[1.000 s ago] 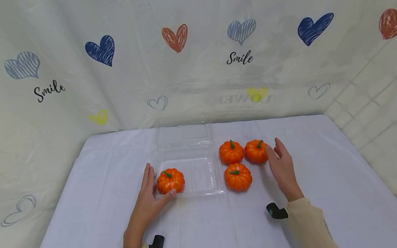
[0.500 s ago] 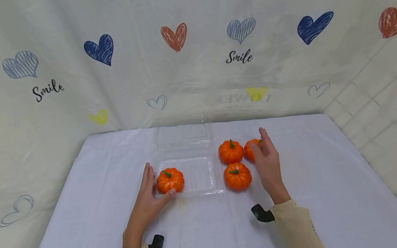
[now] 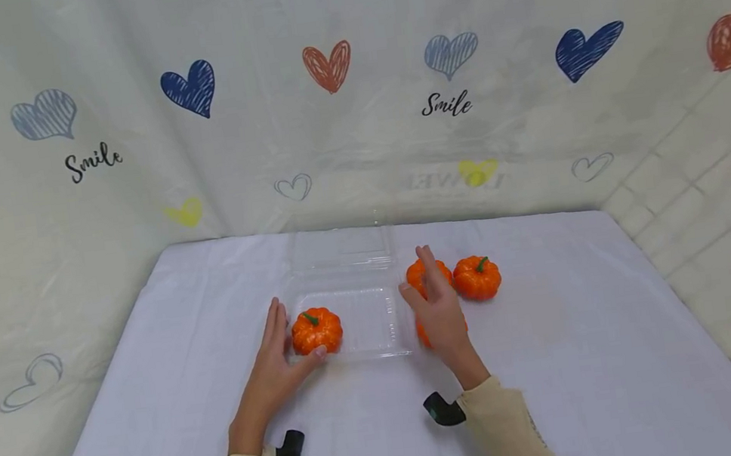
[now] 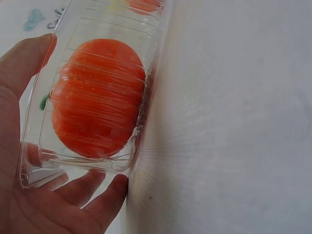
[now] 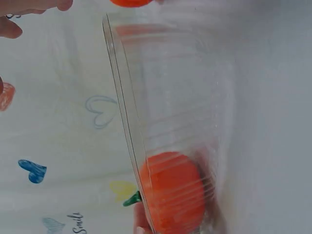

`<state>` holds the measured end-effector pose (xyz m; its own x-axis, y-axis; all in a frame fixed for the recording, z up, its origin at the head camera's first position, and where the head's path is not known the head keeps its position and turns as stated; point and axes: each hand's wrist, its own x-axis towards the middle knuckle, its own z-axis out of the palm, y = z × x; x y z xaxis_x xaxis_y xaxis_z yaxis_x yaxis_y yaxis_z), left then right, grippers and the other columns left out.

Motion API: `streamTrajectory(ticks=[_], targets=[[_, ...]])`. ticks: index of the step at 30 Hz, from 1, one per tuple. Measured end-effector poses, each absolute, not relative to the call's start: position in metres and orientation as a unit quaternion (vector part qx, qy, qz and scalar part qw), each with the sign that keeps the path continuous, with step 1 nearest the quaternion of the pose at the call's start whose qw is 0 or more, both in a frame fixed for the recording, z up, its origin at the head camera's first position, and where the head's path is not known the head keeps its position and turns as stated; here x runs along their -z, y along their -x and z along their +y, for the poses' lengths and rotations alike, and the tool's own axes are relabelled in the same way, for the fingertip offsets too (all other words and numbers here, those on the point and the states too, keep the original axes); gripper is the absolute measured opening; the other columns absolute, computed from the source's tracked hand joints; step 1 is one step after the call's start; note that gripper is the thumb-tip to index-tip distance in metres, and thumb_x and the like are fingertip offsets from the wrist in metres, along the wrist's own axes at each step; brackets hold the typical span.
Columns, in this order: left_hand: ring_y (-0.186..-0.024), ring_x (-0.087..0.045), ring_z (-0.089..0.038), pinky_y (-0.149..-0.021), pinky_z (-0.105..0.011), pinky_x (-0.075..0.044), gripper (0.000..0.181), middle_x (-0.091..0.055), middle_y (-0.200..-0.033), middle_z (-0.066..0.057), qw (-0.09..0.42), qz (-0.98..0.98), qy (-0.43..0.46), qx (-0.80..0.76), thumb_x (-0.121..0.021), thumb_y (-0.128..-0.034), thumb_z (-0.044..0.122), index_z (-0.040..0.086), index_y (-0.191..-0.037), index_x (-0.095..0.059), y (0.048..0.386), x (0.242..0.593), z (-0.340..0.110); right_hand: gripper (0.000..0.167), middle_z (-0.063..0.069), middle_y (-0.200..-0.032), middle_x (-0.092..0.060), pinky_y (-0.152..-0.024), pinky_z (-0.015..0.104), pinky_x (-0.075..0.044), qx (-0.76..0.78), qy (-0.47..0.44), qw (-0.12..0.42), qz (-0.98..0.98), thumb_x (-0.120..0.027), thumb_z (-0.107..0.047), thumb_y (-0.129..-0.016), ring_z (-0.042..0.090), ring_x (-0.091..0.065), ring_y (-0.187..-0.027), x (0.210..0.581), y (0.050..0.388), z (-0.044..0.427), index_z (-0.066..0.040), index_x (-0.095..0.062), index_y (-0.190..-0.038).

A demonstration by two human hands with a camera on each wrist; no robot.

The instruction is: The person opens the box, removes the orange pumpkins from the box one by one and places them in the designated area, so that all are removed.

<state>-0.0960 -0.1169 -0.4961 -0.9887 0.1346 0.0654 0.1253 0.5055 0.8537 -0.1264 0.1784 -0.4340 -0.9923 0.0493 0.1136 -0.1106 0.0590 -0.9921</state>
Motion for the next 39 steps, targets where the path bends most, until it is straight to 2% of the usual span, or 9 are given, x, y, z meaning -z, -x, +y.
streamTrajectory(ticks=[6,13,16,20,28,34,39], targets=[[-0.164,-0.012,-0.028,-0.126,-0.057,-0.025,0.119,0.004,-0.18,-0.001,0.005,0.866,-0.076,-0.494,-0.077,-0.0931,0.061,0.006,-0.172,-0.007,0.097,0.497,-0.116,0.071,0.002,-0.177,-0.021,-0.125,0.043,-0.026,-0.667,-0.066,0.037,-0.742,-0.065,-0.011,-0.108,0.019,-0.02,-0.162,0.436,0.126,0.151,-0.007,-0.029,-0.17],[-0.163,-0.012,-0.029,-0.125,-0.058,-0.026,0.118,0.005,-0.18,-0.001,0.007,0.865,-0.073,-0.497,-0.078,-0.0933,0.058,0.007,-0.172,-0.007,0.096,0.496,-0.116,0.077,0.007,-0.178,-0.016,-0.123,0.056,-0.03,-0.635,-0.121,-0.013,-0.763,-0.069,-0.014,-0.105,0.032,-0.023,-0.161,0.439,0.131,0.125,-0.009,-0.028,-0.17],[-0.163,-0.013,-0.03,-0.124,-0.059,-0.027,0.118,0.004,-0.18,-0.002,0.008,0.865,-0.072,-0.497,-0.077,-0.0932,0.06,0.006,-0.172,-0.008,0.096,0.496,-0.116,0.078,0.009,-0.178,-0.015,-0.124,0.056,-0.03,-0.622,-0.139,-0.041,-0.77,-0.069,-0.016,-0.105,0.036,-0.026,-0.16,0.44,0.134,0.117,-0.01,-0.029,-0.171],[-0.163,-0.014,-0.031,-0.124,-0.06,-0.027,0.118,0.004,-0.18,-0.002,0.008,0.864,-0.074,-0.498,-0.076,-0.0934,0.061,0.005,-0.172,-0.008,0.096,0.497,-0.115,0.076,0.008,-0.179,-0.015,-0.126,0.052,-0.027,-0.596,-0.167,-0.084,-0.781,-0.065,-0.012,-0.103,0.033,-0.023,-0.161,0.443,0.137,0.11,-0.013,-0.031,-0.17],[-0.163,-0.015,-0.031,-0.123,-0.06,-0.029,0.119,0.003,-0.18,-0.002,0.003,0.866,-0.076,-0.495,-0.076,-0.0925,0.064,0.005,-0.172,-0.009,0.097,0.497,-0.116,0.079,0.009,-0.178,-0.017,-0.126,0.057,-0.028,-0.541,-0.198,-0.171,-0.799,-0.062,-0.008,-0.096,0.033,-0.025,-0.16,0.447,0.142,0.101,-0.016,-0.035,-0.169],[-0.163,-0.015,-0.031,-0.123,-0.06,-0.029,0.121,0.004,-0.18,-0.001,0.003,0.869,-0.076,-0.489,-0.074,-0.0918,0.067,0.004,-0.172,-0.009,0.097,0.496,-0.117,0.081,0.009,-0.177,-0.02,-0.123,0.056,-0.035,-0.544,-0.208,-0.223,-0.781,-0.064,-0.007,-0.095,0.035,-0.034,-0.156,0.45,0.145,0.1,-0.012,-0.033,-0.17],[-0.163,-0.014,-0.03,-0.124,-0.059,-0.027,0.121,0.005,-0.18,0.0,0.006,0.87,-0.075,-0.488,-0.074,-0.0921,0.067,0.005,-0.172,-0.008,0.096,0.494,-0.117,0.08,0.007,-0.174,-0.031,-0.121,0.054,-0.039,-0.53,-0.215,-0.24,-0.784,-0.067,-0.009,-0.095,0.032,-0.038,-0.154,0.453,0.147,0.099,-0.011,-0.036,-0.169]])
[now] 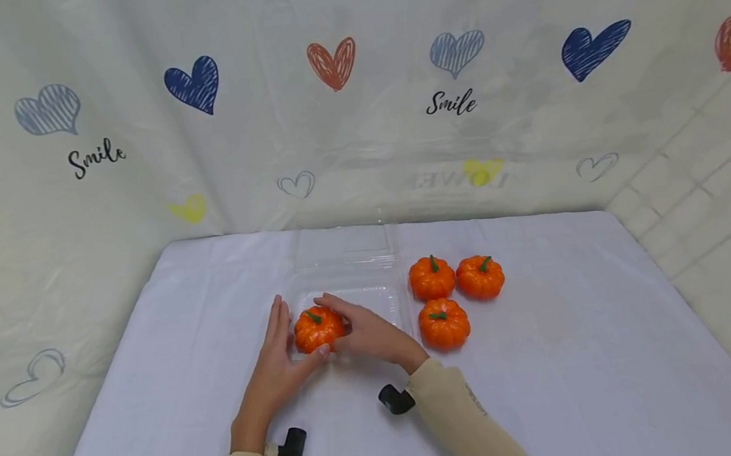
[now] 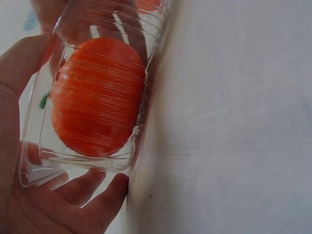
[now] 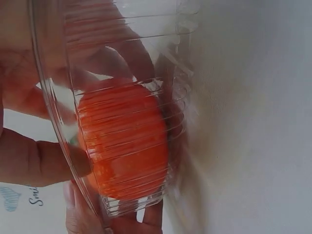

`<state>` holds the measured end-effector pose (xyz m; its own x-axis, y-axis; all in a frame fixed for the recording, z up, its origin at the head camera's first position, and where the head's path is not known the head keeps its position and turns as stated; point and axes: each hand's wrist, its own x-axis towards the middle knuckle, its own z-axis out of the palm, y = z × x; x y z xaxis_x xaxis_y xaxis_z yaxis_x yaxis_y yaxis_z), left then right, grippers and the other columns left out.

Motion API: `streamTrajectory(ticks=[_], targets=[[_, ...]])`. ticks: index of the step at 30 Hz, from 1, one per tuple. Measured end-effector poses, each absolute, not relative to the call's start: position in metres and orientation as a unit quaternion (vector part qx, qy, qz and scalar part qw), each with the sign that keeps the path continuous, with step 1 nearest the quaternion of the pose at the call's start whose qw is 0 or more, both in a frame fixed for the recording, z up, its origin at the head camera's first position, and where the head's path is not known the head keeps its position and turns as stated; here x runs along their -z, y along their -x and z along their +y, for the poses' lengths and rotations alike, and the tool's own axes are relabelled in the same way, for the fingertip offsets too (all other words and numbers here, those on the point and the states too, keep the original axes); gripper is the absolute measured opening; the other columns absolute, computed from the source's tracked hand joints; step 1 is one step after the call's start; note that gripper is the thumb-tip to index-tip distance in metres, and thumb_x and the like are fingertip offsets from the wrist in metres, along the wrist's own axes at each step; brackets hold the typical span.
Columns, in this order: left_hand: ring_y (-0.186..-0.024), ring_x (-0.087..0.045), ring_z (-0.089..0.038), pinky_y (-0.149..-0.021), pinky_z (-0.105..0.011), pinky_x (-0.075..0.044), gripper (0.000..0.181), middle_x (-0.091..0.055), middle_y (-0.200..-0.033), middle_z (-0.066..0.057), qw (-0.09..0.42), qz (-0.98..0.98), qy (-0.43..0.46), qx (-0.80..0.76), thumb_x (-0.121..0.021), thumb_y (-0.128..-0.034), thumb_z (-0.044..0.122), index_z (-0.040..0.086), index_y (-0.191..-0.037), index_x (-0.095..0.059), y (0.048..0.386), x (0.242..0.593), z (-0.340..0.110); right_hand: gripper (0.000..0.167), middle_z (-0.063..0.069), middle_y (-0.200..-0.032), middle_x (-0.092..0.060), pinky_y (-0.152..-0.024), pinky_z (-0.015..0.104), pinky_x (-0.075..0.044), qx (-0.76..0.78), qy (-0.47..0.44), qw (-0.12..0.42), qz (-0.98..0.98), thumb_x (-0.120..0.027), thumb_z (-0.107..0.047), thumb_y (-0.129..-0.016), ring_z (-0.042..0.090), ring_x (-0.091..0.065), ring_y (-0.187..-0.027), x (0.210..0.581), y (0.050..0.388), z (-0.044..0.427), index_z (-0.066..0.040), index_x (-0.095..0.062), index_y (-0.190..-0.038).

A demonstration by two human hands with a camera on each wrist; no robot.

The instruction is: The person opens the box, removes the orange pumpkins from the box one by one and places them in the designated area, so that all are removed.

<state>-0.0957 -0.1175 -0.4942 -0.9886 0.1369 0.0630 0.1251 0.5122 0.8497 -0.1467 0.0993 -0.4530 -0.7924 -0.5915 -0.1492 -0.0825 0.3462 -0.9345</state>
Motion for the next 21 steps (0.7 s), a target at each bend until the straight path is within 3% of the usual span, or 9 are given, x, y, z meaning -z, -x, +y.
streamTrajectory(ticks=[8,15,21], targets=[[-0.163,-0.014,-0.03,-0.124,-0.058,-0.027,0.121,0.005,-0.18,-0.002,0.01,0.87,-0.075,-0.487,-0.074,-0.0927,0.066,0.005,-0.172,-0.007,0.0965,0.4935,-0.1173,0.069,0.007,-0.165,-0.047,-0.117,0.052,-0.045,0.528,0.212,0.24,0.786,-0.069,-0.006,-0.098,0.032,-0.046,-0.148,0.4554,0.147,0.0987,-0.014,-0.048,-0.163],[-0.163,-0.015,-0.031,-0.123,-0.059,-0.029,0.121,0.006,-0.18,-0.001,0.011,0.871,-0.074,-0.486,-0.074,-0.0923,0.066,0.005,-0.172,-0.007,0.0967,0.4934,-0.1169,0.064,0.01,-0.16,-0.053,-0.117,0.058,-0.043,0.521,0.212,0.203,0.802,-0.076,-0.006,-0.098,0.038,-0.051,-0.144,0.4561,0.1462,0.0986,-0.011,-0.054,-0.158],[-0.163,-0.014,-0.032,-0.124,-0.059,-0.027,0.121,0.007,-0.18,0.0,0.012,0.873,-0.073,-0.483,-0.075,-0.0923,0.066,0.006,-0.172,-0.007,0.0965,0.4937,-0.1171,0.064,0.008,-0.156,-0.056,-0.113,0.055,-0.048,0.52,0.18,0.166,0.818,-0.08,-0.008,-0.095,0.038,-0.057,-0.136,0.4576,0.1456,0.0978,-0.015,-0.058,-0.155]])
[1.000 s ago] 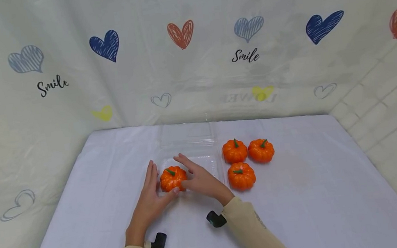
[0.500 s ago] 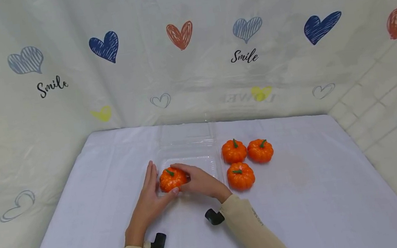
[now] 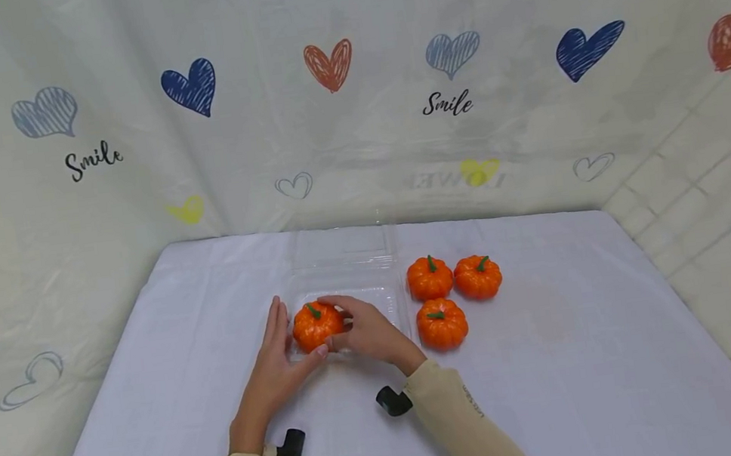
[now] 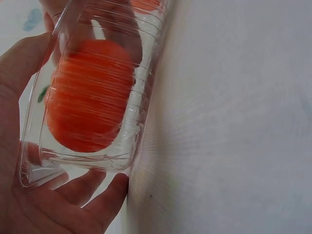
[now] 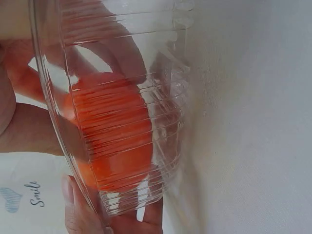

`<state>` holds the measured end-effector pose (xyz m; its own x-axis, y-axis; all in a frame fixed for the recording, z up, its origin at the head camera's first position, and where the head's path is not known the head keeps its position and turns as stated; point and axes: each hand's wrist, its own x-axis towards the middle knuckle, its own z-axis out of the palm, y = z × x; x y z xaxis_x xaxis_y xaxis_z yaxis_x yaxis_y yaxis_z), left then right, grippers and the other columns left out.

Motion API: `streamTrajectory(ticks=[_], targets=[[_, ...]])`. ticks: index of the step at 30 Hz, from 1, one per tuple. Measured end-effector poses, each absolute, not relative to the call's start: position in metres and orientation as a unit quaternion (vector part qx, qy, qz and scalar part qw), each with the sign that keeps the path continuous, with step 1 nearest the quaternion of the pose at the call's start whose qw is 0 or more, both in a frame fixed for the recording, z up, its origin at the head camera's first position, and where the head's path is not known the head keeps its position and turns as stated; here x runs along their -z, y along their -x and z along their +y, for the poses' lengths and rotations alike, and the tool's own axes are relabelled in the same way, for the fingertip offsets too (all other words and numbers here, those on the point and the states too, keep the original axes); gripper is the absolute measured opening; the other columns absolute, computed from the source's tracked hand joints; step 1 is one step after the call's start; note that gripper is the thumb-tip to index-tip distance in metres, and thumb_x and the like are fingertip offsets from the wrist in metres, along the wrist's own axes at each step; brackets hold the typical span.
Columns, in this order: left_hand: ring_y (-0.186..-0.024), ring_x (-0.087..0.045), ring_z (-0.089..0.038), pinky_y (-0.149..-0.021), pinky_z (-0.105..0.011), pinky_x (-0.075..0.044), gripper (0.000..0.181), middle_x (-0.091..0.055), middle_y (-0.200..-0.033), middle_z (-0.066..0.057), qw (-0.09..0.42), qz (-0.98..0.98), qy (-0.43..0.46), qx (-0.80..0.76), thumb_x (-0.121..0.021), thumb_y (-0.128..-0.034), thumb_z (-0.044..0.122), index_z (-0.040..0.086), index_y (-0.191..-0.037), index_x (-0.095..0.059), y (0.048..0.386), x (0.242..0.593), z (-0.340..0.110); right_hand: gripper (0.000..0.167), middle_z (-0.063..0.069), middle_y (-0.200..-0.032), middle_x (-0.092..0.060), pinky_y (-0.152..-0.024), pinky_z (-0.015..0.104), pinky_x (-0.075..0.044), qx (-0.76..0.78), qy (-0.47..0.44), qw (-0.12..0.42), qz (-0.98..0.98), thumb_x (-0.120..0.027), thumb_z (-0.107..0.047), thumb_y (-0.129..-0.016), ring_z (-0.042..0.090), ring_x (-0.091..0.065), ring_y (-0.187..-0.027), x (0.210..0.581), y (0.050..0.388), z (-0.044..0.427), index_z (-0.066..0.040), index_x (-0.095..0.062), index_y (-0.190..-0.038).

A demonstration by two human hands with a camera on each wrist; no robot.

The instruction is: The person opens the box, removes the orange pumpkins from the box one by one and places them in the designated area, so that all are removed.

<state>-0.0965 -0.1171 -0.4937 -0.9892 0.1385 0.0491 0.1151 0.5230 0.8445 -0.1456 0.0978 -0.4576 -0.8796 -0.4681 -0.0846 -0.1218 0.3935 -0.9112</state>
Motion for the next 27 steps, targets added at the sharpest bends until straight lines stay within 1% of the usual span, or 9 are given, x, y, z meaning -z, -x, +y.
streamTrajectory(ticks=[6,13,19,27], targets=[[-0.163,-0.014,-0.03,-0.124,-0.059,-0.027,0.121,0.006,-0.18,-0.001,0.013,0.872,-0.071,-0.484,-0.074,-0.0925,0.067,0.007,-0.172,-0.006,0.096,0.494,-0.118,0.063,0.004,-0.154,-0.056,-0.11,0.053,-0.051,0.543,0.137,0.142,0.816,-0.084,-0.011,-0.093,0.036,-0.06,-0.131,0.456,0.145,0.097,-0.018,-0.058,-0.15],[-0.163,-0.016,-0.031,-0.124,-0.058,-0.029,0.12,0.006,-0.18,0.001,0.016,0.874,-0.067,-0.481,-0.074,-0.0924,0.066,0.008,-0.172,-0.006,0.095,0.494,-0.118,0.066,0.005,-0.151,-0.055,-0.108,0.053,-0.053,0.575,0.1,0.109,0.804,-0.087,-0.016,-0.09,0.034,-0.059,-0.129,0.45,0.141,0.097,-0.016,-0.055,-0.148],[-0.163,-0.013,-0.03,-0.125,-0.059,-0.026,0.117,0.005,-0.18,0.0,0.017,0.876,-0.064,-0.478,-0.076,-0.094,0.059,0.008,-0.172,-0.006,0.096,0.494,-0.118,0.066,0.006,-0.148,-0.055,-0.109,0.05,-0.052,0.584,0.1,0.088,0.801,-0.087,-0.017,-0.09,0.032,-0.055,-0.13,0.447,0.138,0.098,-0.013,-0.055,-0.148],[-0.163,-0.014,-0.03,-0.124,-0.06,-0.026,0.116,0.006,-0.18,0.005,0.019,0.876,-0.058,-0.478,-0.078,-0.0941,0.057,0.009,-0.172,-0.007,0.097,0.494,-0.116,0.068,0.007,-0.148,-0.053,-0.111,0.048,-0.051,0.595,0.096,0.071,0.795,-0.087,-0.018,-0.091,0.031,-0.052,-0.132,0.437,0.13,0.104,-0.01,-0.053,-0.149]])
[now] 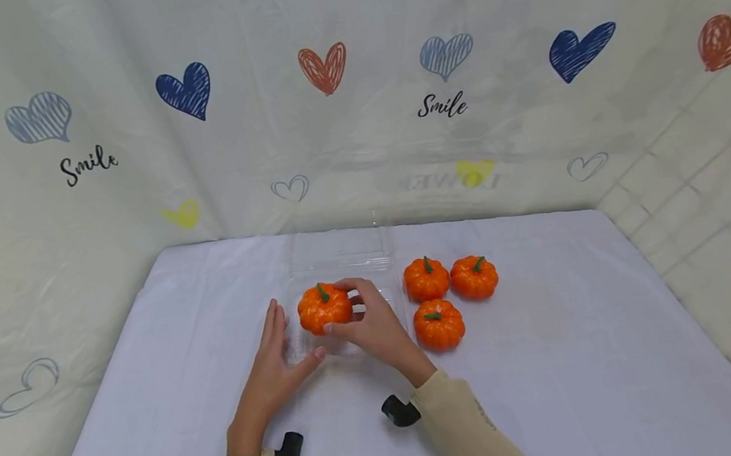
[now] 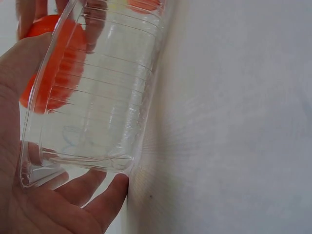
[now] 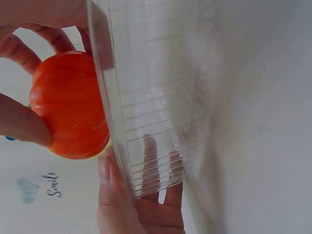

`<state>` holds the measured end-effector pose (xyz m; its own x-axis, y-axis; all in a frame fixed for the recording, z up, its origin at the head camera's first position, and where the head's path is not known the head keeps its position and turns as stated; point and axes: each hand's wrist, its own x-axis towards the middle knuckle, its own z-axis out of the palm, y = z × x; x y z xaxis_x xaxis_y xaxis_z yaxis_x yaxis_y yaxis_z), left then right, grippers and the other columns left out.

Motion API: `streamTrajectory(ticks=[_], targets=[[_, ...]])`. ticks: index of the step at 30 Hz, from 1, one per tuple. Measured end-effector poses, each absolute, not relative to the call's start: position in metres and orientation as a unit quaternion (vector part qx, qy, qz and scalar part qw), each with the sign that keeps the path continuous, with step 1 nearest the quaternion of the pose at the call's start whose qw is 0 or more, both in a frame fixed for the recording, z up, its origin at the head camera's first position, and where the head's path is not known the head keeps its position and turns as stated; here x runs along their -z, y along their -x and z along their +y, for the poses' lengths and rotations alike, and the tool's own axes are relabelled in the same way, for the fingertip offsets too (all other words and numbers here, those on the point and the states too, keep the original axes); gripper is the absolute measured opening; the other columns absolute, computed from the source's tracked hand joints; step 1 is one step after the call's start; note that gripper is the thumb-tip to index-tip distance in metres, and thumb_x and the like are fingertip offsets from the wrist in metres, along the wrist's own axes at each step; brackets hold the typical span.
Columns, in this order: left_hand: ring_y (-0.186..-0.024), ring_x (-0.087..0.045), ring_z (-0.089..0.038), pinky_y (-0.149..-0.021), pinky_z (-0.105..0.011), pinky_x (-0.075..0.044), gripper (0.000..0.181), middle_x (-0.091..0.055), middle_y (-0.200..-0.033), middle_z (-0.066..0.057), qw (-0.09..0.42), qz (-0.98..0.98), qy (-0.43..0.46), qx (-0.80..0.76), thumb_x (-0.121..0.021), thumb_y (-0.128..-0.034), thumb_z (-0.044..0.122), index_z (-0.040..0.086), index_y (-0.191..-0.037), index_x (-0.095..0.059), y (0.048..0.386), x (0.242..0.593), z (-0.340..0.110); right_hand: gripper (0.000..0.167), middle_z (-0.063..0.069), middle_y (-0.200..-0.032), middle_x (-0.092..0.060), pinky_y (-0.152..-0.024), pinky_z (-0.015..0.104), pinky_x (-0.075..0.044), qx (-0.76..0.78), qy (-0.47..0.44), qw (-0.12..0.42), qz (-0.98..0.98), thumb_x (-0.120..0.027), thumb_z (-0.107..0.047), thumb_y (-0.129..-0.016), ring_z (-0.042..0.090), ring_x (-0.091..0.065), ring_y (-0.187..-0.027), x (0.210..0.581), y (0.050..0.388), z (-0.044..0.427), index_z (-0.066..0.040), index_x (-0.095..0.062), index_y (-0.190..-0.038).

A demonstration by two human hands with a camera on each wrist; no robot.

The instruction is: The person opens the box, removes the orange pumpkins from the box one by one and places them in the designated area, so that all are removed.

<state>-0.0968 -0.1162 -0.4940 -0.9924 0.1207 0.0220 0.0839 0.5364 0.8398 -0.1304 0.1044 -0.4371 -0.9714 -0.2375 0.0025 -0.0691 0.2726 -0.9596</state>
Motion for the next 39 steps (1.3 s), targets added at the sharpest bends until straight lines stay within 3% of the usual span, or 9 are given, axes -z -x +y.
streamTrajectory(ticks=[21,34,39], targets=[[-0.164,-0.011,-0.028,-0.127,-0.056,-0.021,0.118,0.009,-0.179,0.006,0.027,0.873,-0.061,-0.483,-0.078,-0.0936,0.056,0.01,-0.173,-0.003,0.095,0.495,-0.117,0.069,0.01,-0.154,-0.05,-0.112,0.045,-0.051,0.602,0.059,0.045,0.795,-0.086,-0.017,-0.093,0.034,-0.049,-0.137,0.427,0.114,0.156,-0.008,-0.05,-0.15],[-0.163,-0.011,-0.028,-0.127,-0.059,-0.023,0.119,0.006,-0.18,0.001,0.019,0.87,-0.067,-0.489,-0.077,-0.0931,0.058,0.009,-0.173,-0.003,0.094,0.493,-0.118,0.065,0.007,-0.155,-0.047,-0.115,0.051,-0.045,0.597,0.019,-0.003,0.802,-0.085,-0.02,-0.094,0.031,-0.05,-0.135,0.416,0.102,0.188,-0.009,-0.052,-0.149],[-0.163,-0.011,-0.029,-0.126,-0.06,-0.023,0.118,0.005,-0.18,-0.001,0.014,0.867,-0.071,-0.493,-0.077,-0.0937,0.055,0.008,-0.172,-0.004,0.094,0.492,-0.117,0.068,0.007,-0.161,-0.042,-0.115,0.038,-0.047,0.59,0.002,-0.009,0.807,-0.083,-0.02,-0.096,0.033,-0.048,-0.14,0.414,0.098,0.204,-0.008,-0.049,-0.154]])
